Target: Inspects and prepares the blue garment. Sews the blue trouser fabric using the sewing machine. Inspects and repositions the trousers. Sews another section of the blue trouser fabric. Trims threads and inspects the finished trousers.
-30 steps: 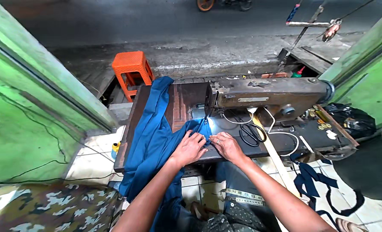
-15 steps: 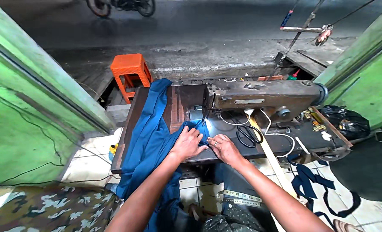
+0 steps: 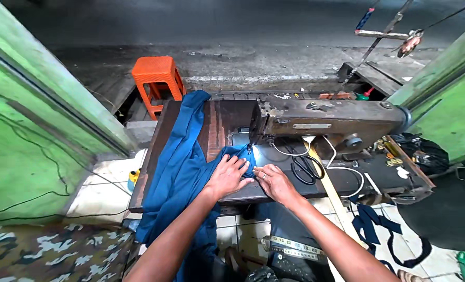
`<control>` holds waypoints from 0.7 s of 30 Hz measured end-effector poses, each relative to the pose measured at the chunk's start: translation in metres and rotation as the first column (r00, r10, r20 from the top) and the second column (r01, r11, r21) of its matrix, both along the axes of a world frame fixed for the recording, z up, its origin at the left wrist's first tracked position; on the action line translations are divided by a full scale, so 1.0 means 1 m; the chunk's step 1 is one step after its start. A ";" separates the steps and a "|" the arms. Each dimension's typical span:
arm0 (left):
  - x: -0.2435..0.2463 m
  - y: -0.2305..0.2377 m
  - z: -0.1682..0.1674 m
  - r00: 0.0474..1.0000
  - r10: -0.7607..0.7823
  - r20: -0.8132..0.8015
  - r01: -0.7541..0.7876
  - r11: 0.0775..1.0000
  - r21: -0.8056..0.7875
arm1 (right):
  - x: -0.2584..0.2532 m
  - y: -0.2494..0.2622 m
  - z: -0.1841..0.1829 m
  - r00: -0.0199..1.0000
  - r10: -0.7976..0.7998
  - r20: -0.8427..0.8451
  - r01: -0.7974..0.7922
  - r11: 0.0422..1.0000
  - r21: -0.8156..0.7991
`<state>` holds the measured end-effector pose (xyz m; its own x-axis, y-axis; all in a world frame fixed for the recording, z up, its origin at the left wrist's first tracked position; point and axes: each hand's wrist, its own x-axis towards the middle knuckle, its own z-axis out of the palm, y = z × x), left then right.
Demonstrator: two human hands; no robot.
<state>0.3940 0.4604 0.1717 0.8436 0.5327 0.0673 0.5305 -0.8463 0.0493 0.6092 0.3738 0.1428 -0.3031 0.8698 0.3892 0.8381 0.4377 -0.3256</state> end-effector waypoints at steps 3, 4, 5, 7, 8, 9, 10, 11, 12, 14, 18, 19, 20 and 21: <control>0.001 0.007 -0.001 1.000 0.020 0.004 -0.020 1.000 -0.002 | 0.000 0.007 0.004 1.000 -0.011 -0.002 0.011 0.999 -0.048; 0.002 0.010 0.000 1.000 0.024 -0.011 -0.024 1.000 -0.012 | 0.000 0.010 0.005 1.000 -0.015 0.001 0.015 0.998 -0.056; 0.002 0.012 0.001 0.999 0.027 -0.023 -0.027 0.999 -0.018 | 0.000 0.012 0.005 1.000 -0.018 0.006 0.019 0.997 -0.071; 0.004 0.018 0.004 0.998 0.034 -0.053 -0.037 0.998 -0.044 | 0.000 0.018 0.007 0.999 -0.027 0.020 0.029 0.994 -0.106; 0.004 0.021 0.005 0.997 0.040 -0.070 -0.043 0.998 -0.052 | -0.001 0.020 0.008 0.999 -0.032 0.030 0.036 0.991 -0.132; 0.005 0.024 0.006 0.995 0.046 -0.090 -0.051 0.997 -0.061 | -0.001 0.023 0.009 0.999 -0.033 0.042 0.039 0.987 -0.153; 0.006 0.028 0.008 0.994 0.050 -0.096 -0.056 0.996 -0.069 | -0.001 0.025 0.011 0.998 -0.035 0.050 0.042 0.985 -0.165; 0.006 0.033 0.009 0.995 0.048 -0.084 -0.054 0.996 -0.074 | -0.001 0.027 0.011 0.998 -0.038 0.056 0.047 0.984 -0.174; 0.006 0.038 0.012 0.997 0.038 -0.067 -0.043 0.996 -0.074 | -0.001 0.028 0.013 0.997 -0.044 0.061 0.055 0.980 -0.189; 0.006 0.052 0.021 0.999 0.014 -0.031 -0.015 0.999 -0.040 | -0.002 0.031 0.016 0.997 -0.054 0.061 0.066 0.973 -0.220; 0.010 0.073 0.048 0.994 -0.015 -0.110 0.026 0.995 0.095 | -0.004 0.037 0.023 0.996 -0.082 0.045 0.092 0.946 -0.310; 0.011 0.072 0.056 0.990 -0.040 -0.138 0.060 0.988 0.142 | -0.004 0.038 0.026 0.995 -0.088 0.049 0.099 0.935 -0.342; 0.012 0.066 0.064 0.984 -0.062 -0.165 0.093 0.978 0.185 | -0.004 0.040 0.028 0.994 -0.096 0.046 0.106 0.925 -0.365; 0.013 0.058 0.071 0.979 -0.083 -0.185 0.123 0.969 0.216 | -0.003 0.042 0.029 0.994 -0.104 0.036 0.110 0.919 -0.378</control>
<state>0.4065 0.5185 0.2431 0.9025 0.4300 0.0235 0.4232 -0.8754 -0.2334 0.6058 0.4162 0.1717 -0.2033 0.9789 0.0203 0.8793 0.1916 -0.4360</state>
